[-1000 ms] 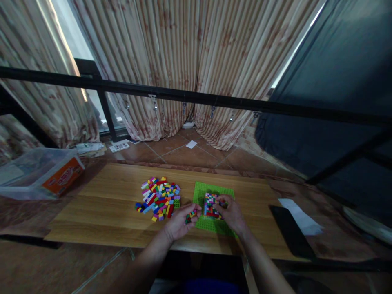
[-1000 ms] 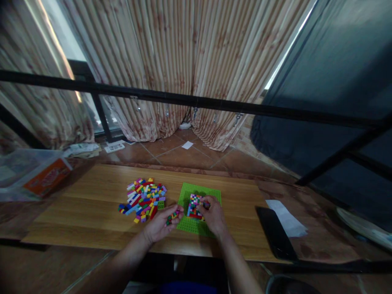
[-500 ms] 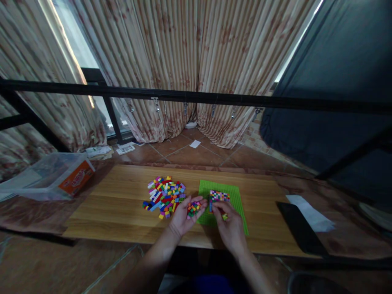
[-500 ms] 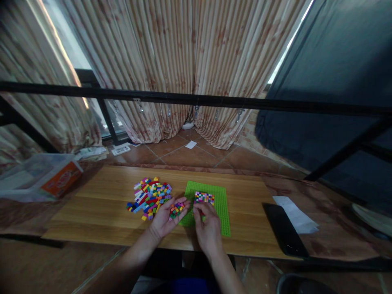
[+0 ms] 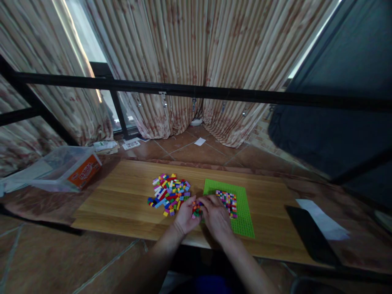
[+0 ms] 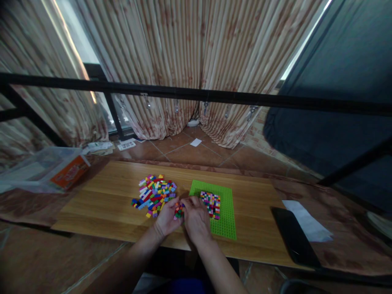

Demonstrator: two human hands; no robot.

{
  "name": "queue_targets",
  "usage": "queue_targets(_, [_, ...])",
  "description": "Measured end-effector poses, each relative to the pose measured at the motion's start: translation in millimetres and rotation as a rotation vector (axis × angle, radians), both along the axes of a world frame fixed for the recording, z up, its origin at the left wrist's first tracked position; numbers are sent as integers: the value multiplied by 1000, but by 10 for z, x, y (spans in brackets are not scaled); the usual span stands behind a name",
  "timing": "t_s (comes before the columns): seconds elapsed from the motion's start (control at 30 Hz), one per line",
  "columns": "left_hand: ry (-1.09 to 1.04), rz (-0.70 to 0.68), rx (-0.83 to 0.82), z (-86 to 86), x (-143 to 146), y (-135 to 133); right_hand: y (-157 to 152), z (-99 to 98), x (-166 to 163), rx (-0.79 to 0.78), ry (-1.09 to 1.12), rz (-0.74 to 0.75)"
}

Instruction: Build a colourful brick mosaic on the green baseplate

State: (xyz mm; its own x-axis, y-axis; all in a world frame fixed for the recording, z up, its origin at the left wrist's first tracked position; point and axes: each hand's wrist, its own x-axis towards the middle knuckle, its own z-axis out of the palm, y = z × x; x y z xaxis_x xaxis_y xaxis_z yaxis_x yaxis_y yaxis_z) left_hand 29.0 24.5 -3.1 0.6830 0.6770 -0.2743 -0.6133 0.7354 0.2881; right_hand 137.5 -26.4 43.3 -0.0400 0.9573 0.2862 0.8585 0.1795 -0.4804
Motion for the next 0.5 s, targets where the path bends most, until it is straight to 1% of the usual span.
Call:
queue_targets(0.1, [13,-2,-10,9,-4,-10,54,-41,-8,-24,-29,25])
queue_targets(0.2, [28,4,-17,27,-9,-11,73,-89,-6,-24,27,28])
queue_targets(0.33, [39,25,-14,42,1,-2,67,-74,8,-9,216,17])
queue_targets(0.5, [88,61,-3,31,10,-21,62,-73,70,-21,551,-86])
